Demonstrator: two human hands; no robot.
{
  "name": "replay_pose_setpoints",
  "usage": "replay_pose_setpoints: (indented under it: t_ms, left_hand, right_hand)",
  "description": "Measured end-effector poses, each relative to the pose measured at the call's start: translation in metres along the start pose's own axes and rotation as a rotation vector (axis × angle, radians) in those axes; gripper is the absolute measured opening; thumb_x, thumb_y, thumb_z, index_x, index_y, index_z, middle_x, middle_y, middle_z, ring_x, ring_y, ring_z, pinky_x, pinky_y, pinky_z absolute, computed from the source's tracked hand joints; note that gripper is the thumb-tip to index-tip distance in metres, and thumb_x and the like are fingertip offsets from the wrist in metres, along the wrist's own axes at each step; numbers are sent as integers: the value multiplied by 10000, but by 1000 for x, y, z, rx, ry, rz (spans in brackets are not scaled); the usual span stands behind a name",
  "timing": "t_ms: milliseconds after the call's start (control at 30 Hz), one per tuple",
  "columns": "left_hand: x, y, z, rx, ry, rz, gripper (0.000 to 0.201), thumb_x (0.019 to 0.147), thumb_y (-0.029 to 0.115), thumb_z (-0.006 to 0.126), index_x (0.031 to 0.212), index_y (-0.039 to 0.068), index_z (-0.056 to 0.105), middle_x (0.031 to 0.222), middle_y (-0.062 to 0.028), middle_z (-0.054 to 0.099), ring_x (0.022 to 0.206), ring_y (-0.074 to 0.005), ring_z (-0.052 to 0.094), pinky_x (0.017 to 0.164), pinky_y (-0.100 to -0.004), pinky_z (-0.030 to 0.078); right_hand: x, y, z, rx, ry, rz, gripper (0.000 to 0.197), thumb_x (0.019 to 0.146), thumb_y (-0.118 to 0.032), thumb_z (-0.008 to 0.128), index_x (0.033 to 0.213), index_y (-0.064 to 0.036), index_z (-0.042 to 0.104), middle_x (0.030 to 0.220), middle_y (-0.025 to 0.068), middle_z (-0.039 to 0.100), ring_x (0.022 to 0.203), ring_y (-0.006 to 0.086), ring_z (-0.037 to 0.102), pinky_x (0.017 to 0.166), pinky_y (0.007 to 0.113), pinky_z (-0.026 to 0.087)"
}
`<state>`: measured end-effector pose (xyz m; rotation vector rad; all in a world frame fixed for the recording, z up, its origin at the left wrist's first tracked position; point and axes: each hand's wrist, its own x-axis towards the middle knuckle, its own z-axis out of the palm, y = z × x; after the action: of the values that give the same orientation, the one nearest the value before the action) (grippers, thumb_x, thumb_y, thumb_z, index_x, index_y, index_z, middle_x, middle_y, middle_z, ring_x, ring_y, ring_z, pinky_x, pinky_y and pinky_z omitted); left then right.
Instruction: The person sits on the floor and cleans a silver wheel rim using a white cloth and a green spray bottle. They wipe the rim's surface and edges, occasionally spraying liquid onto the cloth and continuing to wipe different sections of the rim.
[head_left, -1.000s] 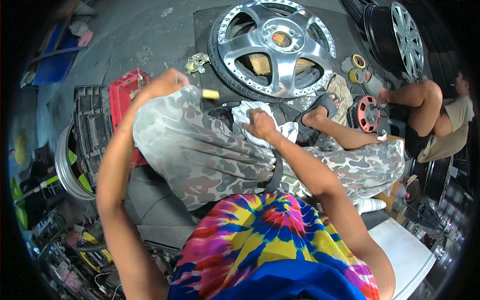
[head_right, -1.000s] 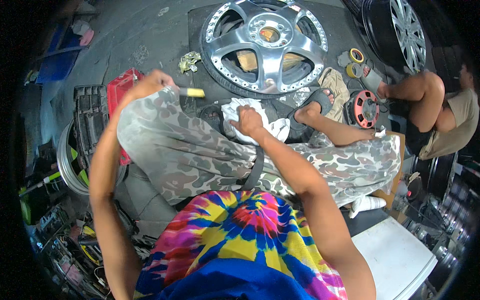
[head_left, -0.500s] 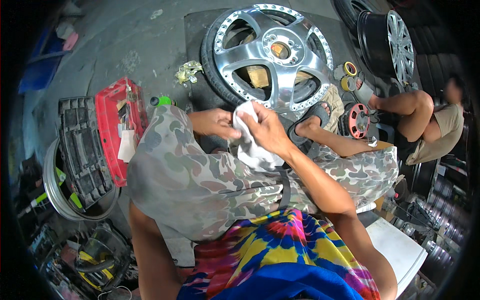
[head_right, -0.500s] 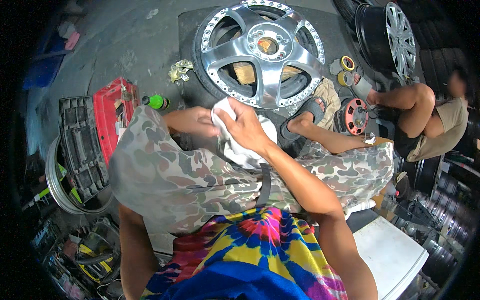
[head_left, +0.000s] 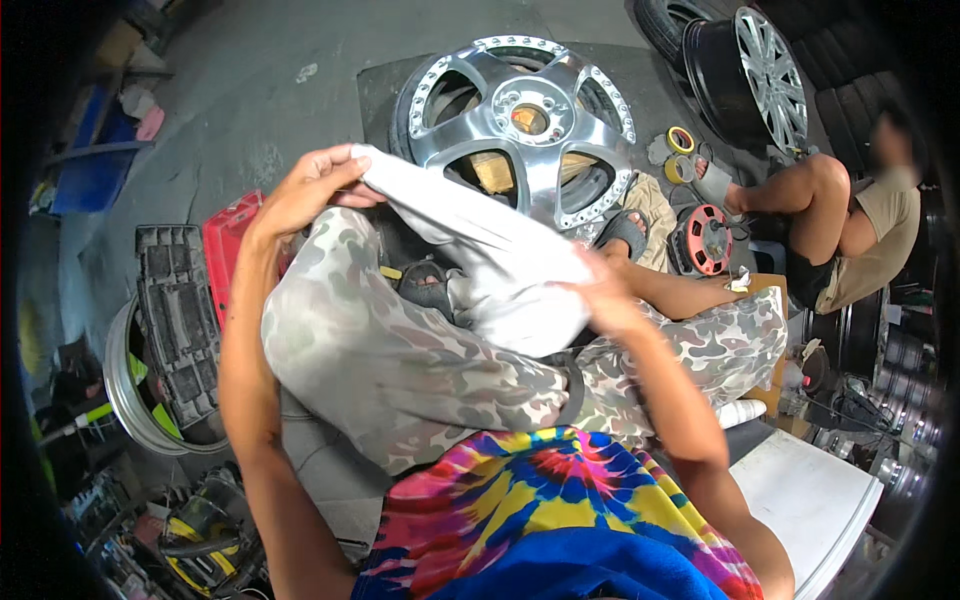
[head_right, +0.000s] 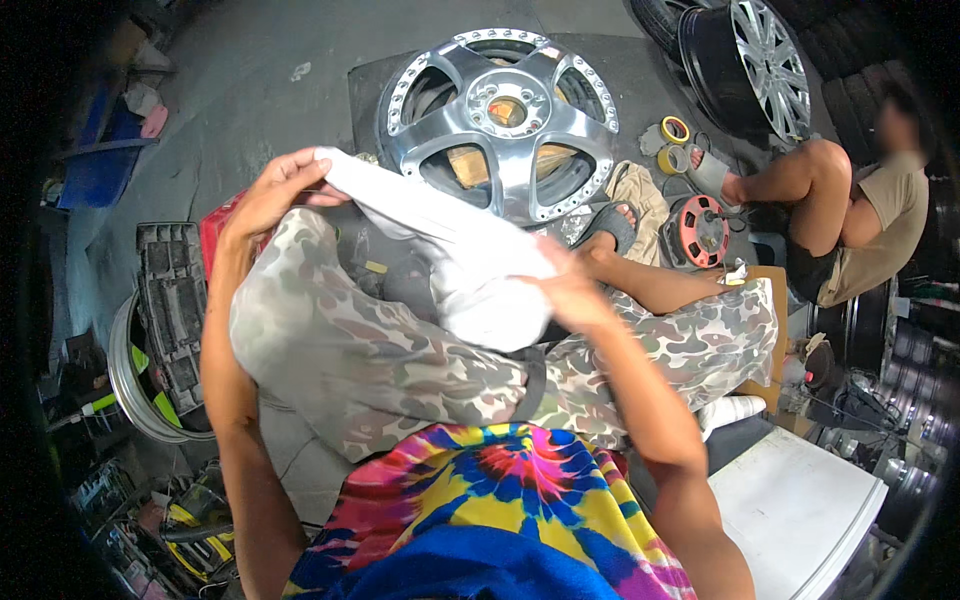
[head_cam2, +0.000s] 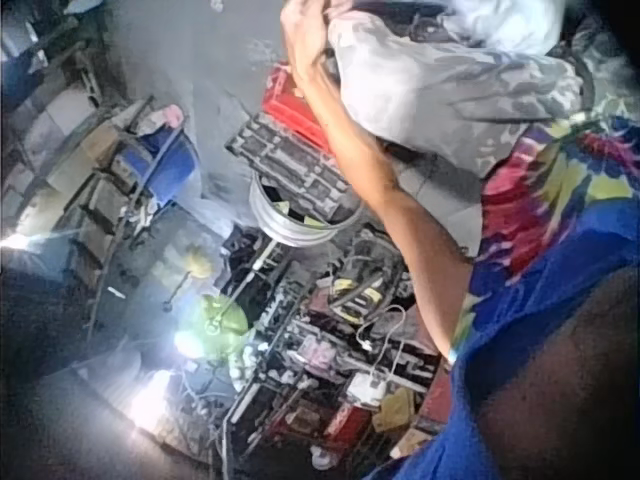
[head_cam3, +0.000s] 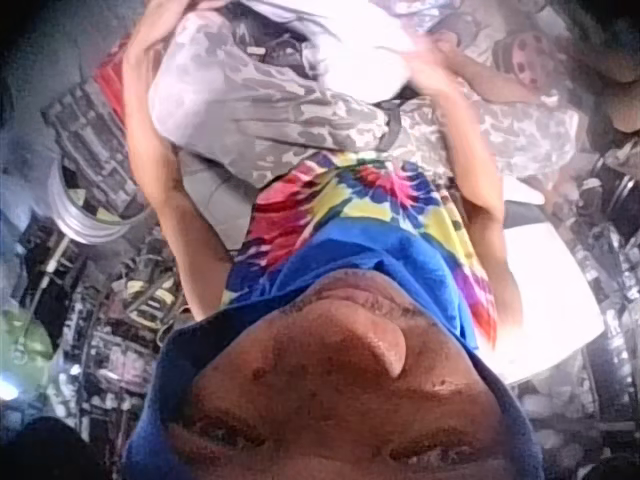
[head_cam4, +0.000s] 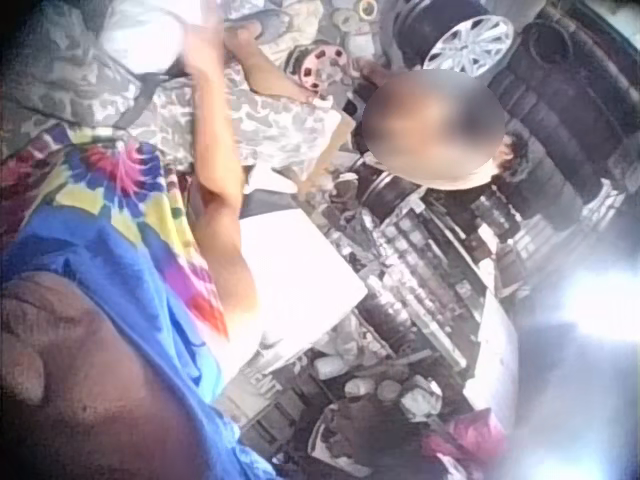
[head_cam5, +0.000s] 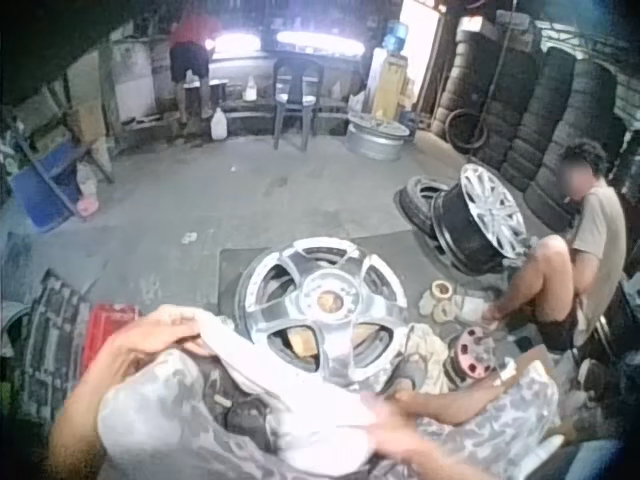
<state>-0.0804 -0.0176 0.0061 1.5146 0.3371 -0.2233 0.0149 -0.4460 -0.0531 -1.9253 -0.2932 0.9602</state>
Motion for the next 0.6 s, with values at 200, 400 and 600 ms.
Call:
replay_pose_setpoints:
  t_ms: [200,400,600]
  left_hand:
    - [-46,93,20,592,68,196,294,1055,261,648,1046,-24,715,1094,-88,749,963,-142,658,925,-316,524]
    - [-57,158,55,659,98,435,313,1023,288,693,1003,-20,741,867,-4,697,832,-74,593,770,-277,487]
    - [-4,174,91,745,115,546,323,1010,303,692,1000,-17,732,715,-42,604,700,-98,506,641,-312,436]
  right_hand:
    - [-158,-134,-269,-289,1447,-682,351,1072,-197,516,1348,4,593,1202,141,663,1068,213,662,932,376,548]
    - [-86,-162,-272,-375,1831,-987,389,966,-148,535,1316,-23,650,1200,164,706,1067,259,682,959,389,542]
    - [82,14,-25,-798,-488,-189,452,861,-98,554,1284,-50,707,1198,186,748,1065,305,702,986,403,537]
